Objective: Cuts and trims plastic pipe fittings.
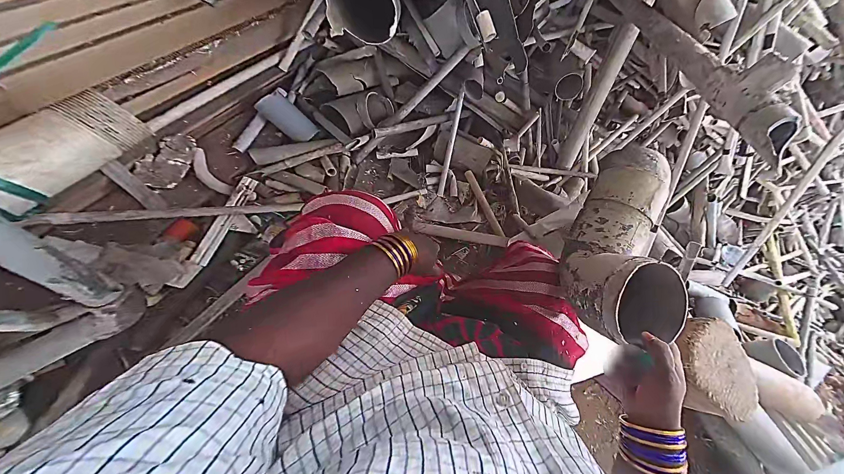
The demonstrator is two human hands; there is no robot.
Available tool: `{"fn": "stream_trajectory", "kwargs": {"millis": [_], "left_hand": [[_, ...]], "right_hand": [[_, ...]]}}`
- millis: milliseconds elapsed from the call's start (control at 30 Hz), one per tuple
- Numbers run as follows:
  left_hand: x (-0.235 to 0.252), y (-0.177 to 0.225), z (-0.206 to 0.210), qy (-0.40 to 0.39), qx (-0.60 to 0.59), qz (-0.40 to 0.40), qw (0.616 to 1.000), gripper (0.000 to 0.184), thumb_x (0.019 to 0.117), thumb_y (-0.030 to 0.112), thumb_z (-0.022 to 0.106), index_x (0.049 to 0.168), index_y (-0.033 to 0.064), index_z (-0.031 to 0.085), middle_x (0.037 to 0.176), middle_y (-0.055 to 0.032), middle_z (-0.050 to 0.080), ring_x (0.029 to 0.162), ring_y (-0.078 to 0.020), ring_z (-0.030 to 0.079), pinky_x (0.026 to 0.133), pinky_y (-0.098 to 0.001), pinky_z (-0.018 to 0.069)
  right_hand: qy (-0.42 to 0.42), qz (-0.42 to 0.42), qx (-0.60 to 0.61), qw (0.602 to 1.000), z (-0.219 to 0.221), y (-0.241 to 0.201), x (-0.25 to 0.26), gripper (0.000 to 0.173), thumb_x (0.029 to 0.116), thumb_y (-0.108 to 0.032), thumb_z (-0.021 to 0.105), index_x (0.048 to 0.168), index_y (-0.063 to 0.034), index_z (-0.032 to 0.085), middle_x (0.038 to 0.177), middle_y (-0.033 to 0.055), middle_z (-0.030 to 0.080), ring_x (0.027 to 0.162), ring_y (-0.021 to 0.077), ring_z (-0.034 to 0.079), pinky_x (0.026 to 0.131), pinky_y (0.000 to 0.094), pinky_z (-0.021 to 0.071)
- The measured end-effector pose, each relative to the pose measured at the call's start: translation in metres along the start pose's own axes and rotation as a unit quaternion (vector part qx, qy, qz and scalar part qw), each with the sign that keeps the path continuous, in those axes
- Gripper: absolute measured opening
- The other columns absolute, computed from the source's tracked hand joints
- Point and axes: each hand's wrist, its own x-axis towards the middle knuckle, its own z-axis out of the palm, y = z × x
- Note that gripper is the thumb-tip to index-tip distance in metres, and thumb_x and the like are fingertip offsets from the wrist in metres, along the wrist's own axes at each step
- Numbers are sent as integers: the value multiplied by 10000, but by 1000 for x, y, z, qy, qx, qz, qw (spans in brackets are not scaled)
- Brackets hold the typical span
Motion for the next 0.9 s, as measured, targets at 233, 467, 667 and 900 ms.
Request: {"fn": "stream_trajectory", "kwargs": {"millis": [233, 467, 667, 900], "left_hand": [[27, -8, -4, 3, -90, 36, 995, 640, 1032, 441, 576, 1464, -24, 489, 1336, -282, 607, 1276, -427, 579, 1068, -630, 421], [43, 9, -17, -13, -139, 70, 988, 625, 1050, 407, 564, 1432, -82, 489, 1357, -319, 575, 1313, -451, 537, 1103, -623, 377], [67, 27, -22, -35, -117, 76, 990, 657, 1055, 454, 530, 1469, -51, 464, 1368, -312, 575, 1329, -446, 532, 1109, -633, 375], [90, 60, -24, 63, -72, 183, 978, 618, 1042, 353, 589, 1524, 3, 426, 1512, -246, 474, 1416, -390, 458, 1173, -555, 351]], "right_hand": [[55, -11, -9, 998, -17, -2, -3, 230, 929, -119, 409, 1151, -68, 440, 570, -71, 516, 371, 3, 466, 348, 161, 418], [90, -19, -98, 991, -55, 7, 2, 565, 772, -122, 498, 1323, -47, 399, 826, -69, 600, 536, -36, 574, 433, 150, 478], [107, -16, -188, 976, -73, 22, -2, 882, 718, -259, 633, 1484, 48, 323, 1229, 102, 579, 987, -8, 604, 784, 183, 520], [141, 23, -175, 974, -59, 21, -6, 766, 789, -311, 574, 1443, 32, 372, 1020, 95, 614, 580, 45, 566, 462, 232, 465]]}}
